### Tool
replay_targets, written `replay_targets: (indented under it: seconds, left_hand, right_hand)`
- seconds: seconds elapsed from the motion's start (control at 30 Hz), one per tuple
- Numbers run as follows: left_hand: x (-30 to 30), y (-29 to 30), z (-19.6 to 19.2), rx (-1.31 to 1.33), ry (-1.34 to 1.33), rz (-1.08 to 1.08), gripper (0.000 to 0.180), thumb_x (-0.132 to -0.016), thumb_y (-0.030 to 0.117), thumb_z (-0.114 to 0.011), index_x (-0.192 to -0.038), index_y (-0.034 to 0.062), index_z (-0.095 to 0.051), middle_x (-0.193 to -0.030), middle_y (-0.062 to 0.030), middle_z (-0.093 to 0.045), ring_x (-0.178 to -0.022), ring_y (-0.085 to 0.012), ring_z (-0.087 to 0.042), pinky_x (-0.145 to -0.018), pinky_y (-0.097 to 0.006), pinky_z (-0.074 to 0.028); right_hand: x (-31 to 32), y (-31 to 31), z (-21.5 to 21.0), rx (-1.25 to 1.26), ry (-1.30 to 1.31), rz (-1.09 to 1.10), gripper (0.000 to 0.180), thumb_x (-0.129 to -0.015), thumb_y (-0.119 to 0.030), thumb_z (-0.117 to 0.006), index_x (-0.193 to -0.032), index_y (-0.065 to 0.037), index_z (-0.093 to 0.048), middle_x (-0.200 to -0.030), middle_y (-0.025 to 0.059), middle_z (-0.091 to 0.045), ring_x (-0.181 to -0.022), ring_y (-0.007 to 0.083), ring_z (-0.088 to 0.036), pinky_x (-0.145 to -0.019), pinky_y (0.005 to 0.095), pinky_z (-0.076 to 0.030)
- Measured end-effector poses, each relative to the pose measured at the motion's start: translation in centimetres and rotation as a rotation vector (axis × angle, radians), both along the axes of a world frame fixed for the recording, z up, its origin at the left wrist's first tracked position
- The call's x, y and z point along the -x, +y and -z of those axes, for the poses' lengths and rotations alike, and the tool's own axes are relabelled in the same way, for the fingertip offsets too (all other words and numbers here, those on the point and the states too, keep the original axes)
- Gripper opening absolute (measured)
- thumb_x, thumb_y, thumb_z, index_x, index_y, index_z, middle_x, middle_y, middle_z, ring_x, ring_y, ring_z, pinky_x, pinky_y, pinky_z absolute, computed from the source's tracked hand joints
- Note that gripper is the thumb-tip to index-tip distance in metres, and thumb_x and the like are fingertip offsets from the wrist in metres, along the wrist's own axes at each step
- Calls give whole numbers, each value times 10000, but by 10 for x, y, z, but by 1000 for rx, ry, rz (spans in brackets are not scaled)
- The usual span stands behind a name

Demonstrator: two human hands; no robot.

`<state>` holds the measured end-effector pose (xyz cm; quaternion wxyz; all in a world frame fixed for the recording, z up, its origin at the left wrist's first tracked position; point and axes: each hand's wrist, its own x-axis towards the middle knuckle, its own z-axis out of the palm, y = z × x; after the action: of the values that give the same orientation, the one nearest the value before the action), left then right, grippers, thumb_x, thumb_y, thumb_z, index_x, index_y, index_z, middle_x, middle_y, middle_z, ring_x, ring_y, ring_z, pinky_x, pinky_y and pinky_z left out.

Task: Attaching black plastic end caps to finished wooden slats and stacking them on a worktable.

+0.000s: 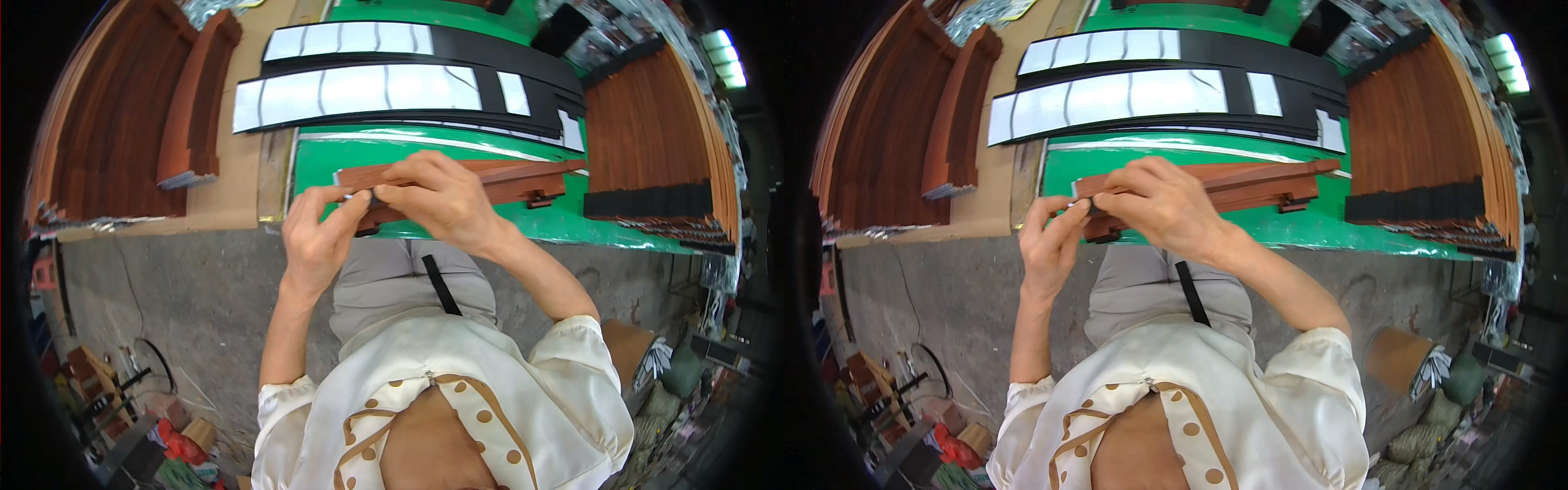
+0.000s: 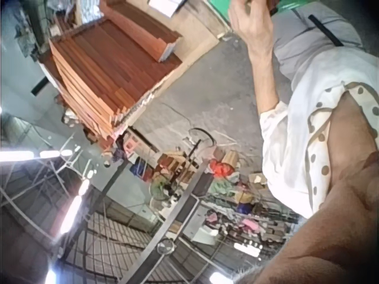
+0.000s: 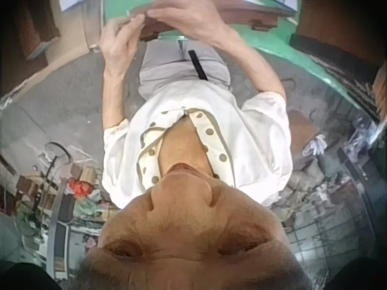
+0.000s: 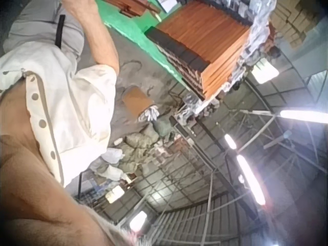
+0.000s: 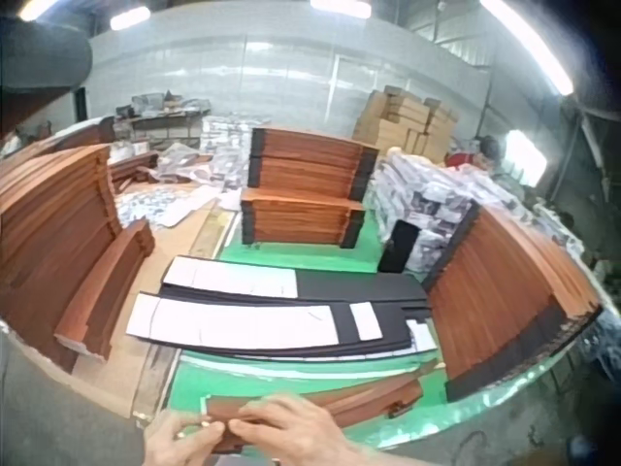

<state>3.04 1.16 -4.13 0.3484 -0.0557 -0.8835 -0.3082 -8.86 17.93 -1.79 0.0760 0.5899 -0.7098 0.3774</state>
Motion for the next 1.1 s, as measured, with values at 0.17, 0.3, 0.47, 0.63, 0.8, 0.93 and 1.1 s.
replay_targets:
  seconds: [0.17, 0.3, 0.47, 0.63, 0.8, 0.93, 1.1]
  left_hand:
    - [2, -1, -6, -25, -64, 11, 285, -680, 0, -706, -952, 69, -658, -887, -102, -610, -777, -272, -583, -653, -363, -463]
    - [12, -22, -39, -159, -286, 187, 216, -741, 53, -688, -949, 28, -640, -1027, -158, -581, -1016, -324, -553, -834, -397, -448]
    - [94, -23, -60, -92, -496, 261, 175, -834, 105, -602, -987, 26, -633, -1138, -156, -570, -1046, -307, -560, -877, -369, -442]
    - [193, 20, -18, 471, -571, 534, 341, -803, 113, -637, -1139, 90, -584, -1227, -129, -544, -1138, -292, -517, -930, -414, -437]
    - [233, 46, 24, 742, -586, 506, 433, -788, 153, -652, -1207, 116, -546, -1282, -91, -513, -1197, -278, -470, -940, -477, -424]
    - [238, 43, 34, 746, -606, 481, 492, -755, 138, -669, -1230, 112, -540, -1297, -80, -508, -1207, -283, -471, -936, -430, -453]
    - [236, 44, 42, 709, -537, 461, 508, -724, 107, -679, -1217, 113, -557, -1289, -71, -522, -1194, -296, -488, -921, -359, -487]
  right_hand:
    - [9, 6, -8, -4, -53, -26, 291, -737, -41, -668, -1024, -78, -636, -1015, 93, -604, -924, 283, -562, -771, 377, -486]
    - [42, 38, -36, -140, -169, 10, 381, -789, -72, -658, -1162, -81, -579, -1099, 120, -598, -976, 284, -585, -826, 378, -497]
    - [146, 102, -59, -217, -148, 354, 156, -861, -87, -585, -982, -9, -645, -867, 92, -636, -743, 179, -612, -661, 291, -475]
    - [216, 113, 7, -638, -16, 257, 145, -808, -71, -604, -947, -77, -646, -926, 73, -625, -870, 281, -608, -732, 380, -482]
    - [229, 91, 31, -702, 192, -42, 343, -739, -23, -633, -1046, -173, -619, -1090, 34, -554, -891, 233, -614, -679, 344, -529]
    - [244, 76, 26, -782, 298, -171, 327, -787, -65, -575, -1067, -228, -617, -1092, 23, -531, -920, 217, -597, -708, 346, -549]
    - [245, 70, 37, -758, 430, -233, 330, -777, -87, -569, -1069, -234, -614, -1130, 14, -490, -838, 195, -573, -636, 294, -548]
